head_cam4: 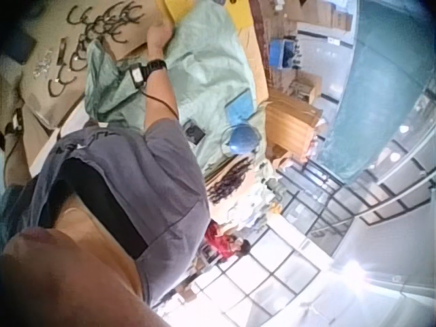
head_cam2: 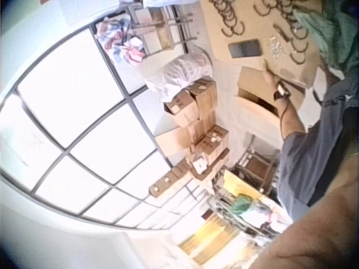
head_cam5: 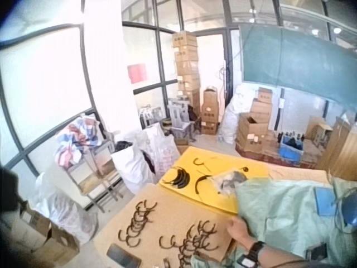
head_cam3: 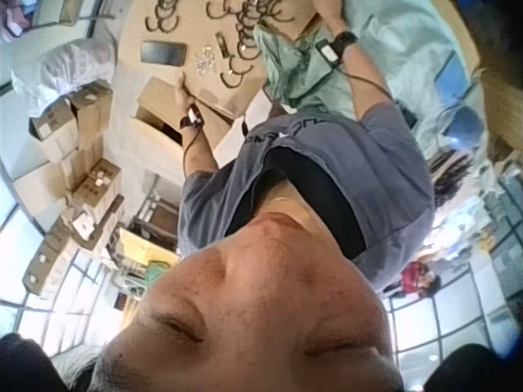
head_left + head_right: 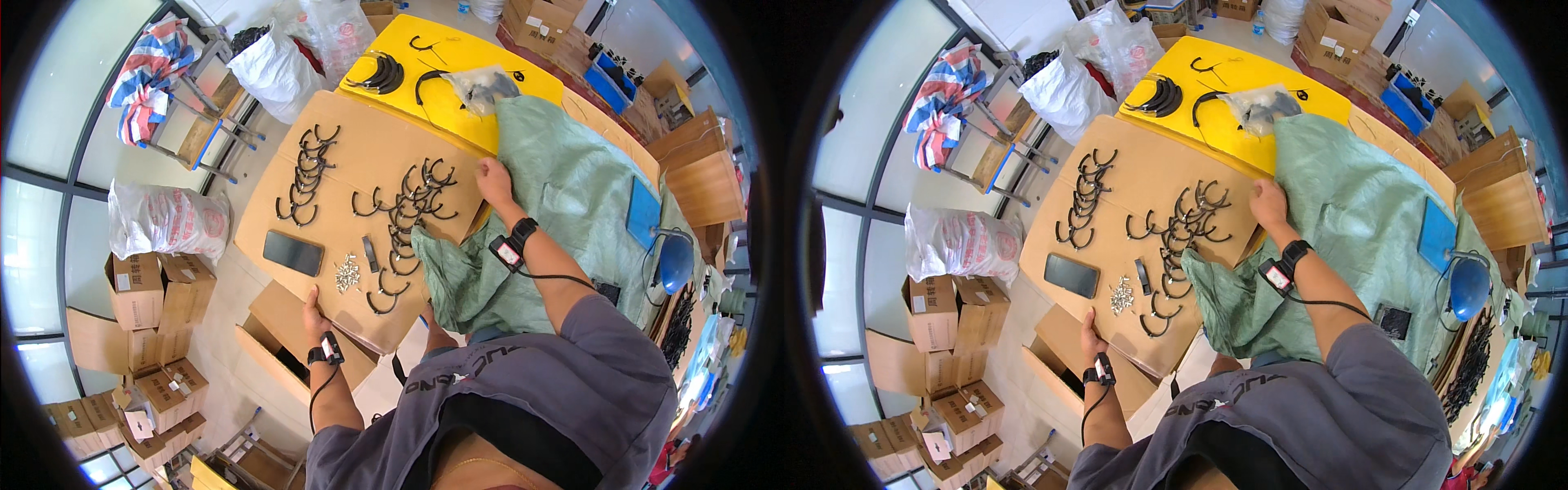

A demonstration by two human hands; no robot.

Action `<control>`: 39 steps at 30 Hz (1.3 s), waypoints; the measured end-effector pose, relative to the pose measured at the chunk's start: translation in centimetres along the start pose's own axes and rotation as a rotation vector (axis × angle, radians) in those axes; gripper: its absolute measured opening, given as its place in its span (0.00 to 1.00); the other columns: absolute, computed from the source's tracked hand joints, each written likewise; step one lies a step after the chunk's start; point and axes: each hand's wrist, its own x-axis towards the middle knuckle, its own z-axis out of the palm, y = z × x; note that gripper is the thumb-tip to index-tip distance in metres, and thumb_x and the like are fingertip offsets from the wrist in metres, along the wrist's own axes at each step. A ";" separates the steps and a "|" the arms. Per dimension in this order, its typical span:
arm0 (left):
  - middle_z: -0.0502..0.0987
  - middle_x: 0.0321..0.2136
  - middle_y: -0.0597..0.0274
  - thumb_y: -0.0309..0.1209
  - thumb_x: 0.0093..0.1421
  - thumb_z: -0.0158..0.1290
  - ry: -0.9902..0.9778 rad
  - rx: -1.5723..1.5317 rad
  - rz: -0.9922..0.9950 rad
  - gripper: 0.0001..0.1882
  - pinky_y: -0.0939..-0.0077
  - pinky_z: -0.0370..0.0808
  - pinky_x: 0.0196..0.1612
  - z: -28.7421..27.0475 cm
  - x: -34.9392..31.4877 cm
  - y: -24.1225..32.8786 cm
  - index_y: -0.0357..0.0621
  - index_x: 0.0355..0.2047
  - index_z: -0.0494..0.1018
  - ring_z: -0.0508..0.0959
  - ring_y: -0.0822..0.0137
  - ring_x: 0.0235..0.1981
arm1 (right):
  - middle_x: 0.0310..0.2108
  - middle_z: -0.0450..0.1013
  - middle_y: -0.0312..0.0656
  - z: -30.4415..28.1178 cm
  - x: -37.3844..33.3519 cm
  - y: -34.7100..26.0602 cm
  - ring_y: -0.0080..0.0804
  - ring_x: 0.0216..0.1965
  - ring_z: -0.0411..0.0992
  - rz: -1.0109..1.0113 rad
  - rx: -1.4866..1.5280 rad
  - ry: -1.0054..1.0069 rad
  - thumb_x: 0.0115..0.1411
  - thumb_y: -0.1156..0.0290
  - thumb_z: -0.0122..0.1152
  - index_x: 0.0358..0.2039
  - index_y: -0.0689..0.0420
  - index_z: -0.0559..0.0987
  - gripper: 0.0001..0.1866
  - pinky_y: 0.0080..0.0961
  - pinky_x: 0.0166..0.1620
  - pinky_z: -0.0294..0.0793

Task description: Assembling black plastic components using metal pins and a handheld blue tool.

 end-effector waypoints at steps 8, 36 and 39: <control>0.68 0.32 0.59 0.35 0.48 0.43 0.022 0.134 -0.080 0.17 0.71 0.66 0.36 -1.3 1.1 1.1 0.39 0.37 0.61 0.68 0.64 0.33 | 0.27 0.66 0.51 1.8 4.7 -1.4 0.45 0.29 0.64 -0.018 -0.127 -0.392 0.47 0.59 0.38 0.26 0.63 0.70 0.19 0.34 0.34 0.62; 0.68 0.31 0.57 0.31 0.47 0.44 0.039 0.098 0.089 0.16 0.72 0.69 0.33 -1.9 2.0 1.1 0.37 0.36 0.60 0.70 0.64 0.30 | 0.13 0.63 0.50 3.9 5.6 -0.4 0.41 0.17 0.62 -0.102 0.184 -0.389 0.43 0.52 0.46 0.12 0.64 0.67 0.23 0.31 0.22 0.59; 0.68 0.31 0.58 0.32 0.48 0.44 0.057 0.125 0.101 0.16 0.71 0.68 0.33 -0.9 1.1 1.3 0.37 0.36 0.60 0.69 0.64 0.31 | 0.13 0.62 0.50 4.4 5.6 -0.1 0.41 0.17 0.62 -0.090 0.238 -0.368 0.42 0.51 0.46 0.11 0.63 0.66 0.24 0.31 0.21 0.58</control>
